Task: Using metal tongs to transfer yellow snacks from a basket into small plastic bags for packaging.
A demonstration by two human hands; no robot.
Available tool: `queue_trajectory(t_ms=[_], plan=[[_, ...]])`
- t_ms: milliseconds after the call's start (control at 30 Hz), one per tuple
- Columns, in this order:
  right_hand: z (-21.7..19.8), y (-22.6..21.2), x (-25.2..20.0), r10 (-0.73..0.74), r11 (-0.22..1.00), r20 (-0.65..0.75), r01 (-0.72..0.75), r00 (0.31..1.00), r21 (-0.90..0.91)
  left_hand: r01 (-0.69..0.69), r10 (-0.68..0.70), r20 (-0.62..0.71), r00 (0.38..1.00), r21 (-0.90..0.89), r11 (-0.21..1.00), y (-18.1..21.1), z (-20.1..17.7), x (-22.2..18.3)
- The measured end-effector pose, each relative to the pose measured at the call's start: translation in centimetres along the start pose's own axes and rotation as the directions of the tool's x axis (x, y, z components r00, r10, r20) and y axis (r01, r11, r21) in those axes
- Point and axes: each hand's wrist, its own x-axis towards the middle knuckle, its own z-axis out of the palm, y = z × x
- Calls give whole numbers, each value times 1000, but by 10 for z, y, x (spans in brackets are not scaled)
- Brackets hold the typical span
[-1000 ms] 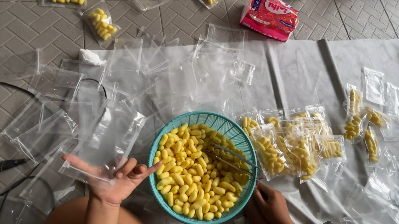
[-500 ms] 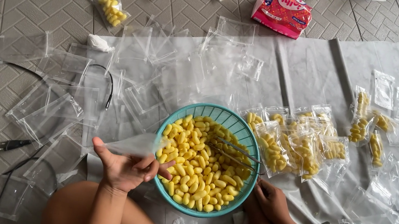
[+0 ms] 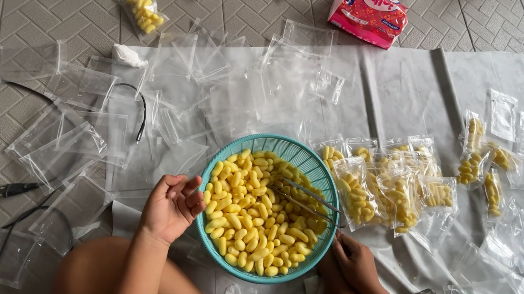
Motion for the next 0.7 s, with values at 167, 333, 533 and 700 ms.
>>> queue_trajectory(t_ms=[167,333,533,700], plan=[[-2,-5,-1,21,1000,9,-21,1000,-2,-99,111,-103,988,115,988,8,7,-2],[1,1,1,6,1000,-1,-6,1000,-12,-161,240,-181,954,367,916,13,28,-9],[-6,-12,-2,25,1000,20,-25,999,11,-182,378,-248,892,568,803,17,39,-15],[-4,-9,-2,30,1000,8,-30,1000,2,-144,506,-314,803,721,677,20,47,-17]])
